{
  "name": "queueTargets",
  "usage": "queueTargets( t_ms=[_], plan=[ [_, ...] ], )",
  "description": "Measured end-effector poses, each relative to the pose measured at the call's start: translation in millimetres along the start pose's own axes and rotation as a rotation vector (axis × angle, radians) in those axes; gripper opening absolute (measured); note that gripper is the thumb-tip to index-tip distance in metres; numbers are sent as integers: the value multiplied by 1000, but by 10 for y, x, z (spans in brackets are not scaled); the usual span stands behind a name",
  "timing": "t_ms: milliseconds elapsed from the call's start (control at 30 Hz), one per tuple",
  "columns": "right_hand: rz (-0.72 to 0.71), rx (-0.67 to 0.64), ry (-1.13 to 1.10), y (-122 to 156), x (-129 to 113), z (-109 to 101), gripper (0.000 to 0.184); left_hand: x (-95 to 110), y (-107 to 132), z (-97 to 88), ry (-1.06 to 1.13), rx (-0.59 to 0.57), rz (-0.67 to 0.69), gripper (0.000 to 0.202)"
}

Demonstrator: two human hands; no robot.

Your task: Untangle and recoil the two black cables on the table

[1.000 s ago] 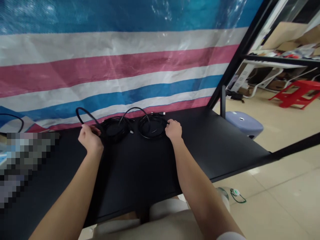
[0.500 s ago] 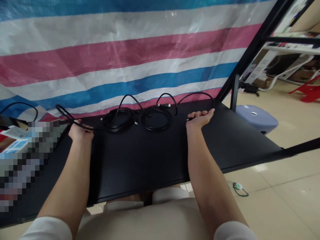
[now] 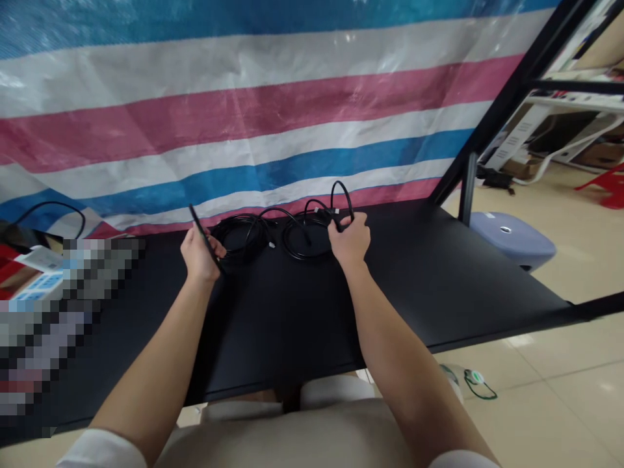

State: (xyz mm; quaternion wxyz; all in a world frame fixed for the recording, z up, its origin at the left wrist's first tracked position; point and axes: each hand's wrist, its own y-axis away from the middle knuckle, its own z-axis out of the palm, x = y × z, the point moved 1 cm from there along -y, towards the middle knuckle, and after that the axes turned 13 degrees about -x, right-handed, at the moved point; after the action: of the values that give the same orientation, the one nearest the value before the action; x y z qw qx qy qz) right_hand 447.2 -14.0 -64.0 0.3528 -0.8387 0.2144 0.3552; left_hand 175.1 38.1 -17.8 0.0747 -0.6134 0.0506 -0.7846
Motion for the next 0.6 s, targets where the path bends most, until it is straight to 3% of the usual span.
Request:
queueTargets(
  t_ms=[133,267,500,600],
  plan=[
    [-6,100,-103,4,-75,-86,19,-13,34,-10,-367,-25,179,33],
    [-1,89,-168,47,-177,-122,35,-23,110,-7,-713,-77,297,25],
    [-66,-154,-97,259,-420,31,38,-53,245,89,-643,-52,374,38],
    [-2,-163,-56,288,-463,55,32,-48,263,115,-528,-35,410,45]
  ],
)
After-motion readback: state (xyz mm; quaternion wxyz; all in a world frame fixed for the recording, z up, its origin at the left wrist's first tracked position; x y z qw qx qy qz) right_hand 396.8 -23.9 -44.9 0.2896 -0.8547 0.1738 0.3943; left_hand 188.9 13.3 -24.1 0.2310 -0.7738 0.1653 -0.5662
